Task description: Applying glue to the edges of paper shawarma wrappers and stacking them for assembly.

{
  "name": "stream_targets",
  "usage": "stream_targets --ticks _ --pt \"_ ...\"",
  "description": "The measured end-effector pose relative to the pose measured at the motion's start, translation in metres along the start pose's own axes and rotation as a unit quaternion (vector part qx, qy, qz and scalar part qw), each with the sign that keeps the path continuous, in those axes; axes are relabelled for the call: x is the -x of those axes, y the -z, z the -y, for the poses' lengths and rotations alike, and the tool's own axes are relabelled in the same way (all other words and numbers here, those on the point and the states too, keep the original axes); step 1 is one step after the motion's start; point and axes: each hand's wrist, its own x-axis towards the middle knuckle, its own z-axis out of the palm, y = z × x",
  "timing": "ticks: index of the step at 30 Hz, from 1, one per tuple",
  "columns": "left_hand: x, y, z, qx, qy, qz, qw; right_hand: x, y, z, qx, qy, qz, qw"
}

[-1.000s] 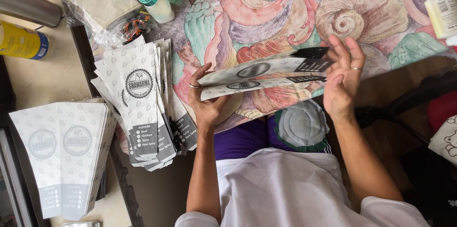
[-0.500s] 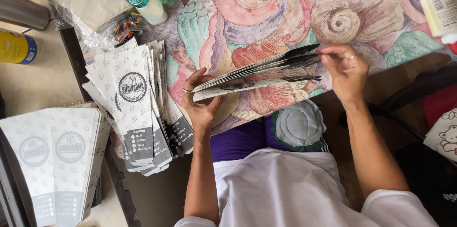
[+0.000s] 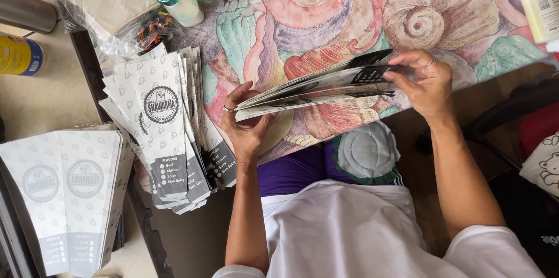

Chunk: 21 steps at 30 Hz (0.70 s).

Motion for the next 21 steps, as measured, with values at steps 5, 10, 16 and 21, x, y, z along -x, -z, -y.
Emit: stream_targets --ticks 5,10,16,21 --pt "-0.001 0.0 0.002 -0.003 -0.001 0.0 1.0 -0.001 -0.001 -0.001 0.026 0.029 -0.028 0.999" --pt "0.001 -0.004 -0.014 -0.07 -0.031 0.035 0.996 -0.003 0.016 0.03 0.019 -0.042 0.066 0.997" --pt "0.001 -0.003 -0.012 -0.056 -0.027 0.038 0.997 0.001 0.024 0.014 0.074 0.022 0.023 0.997" --pt "0.002 -0.005 -0.013 -0.022 -0.024 0.045 0.998 -0.003 0.014 0.015 0.09 0.046 0.045 0.994"
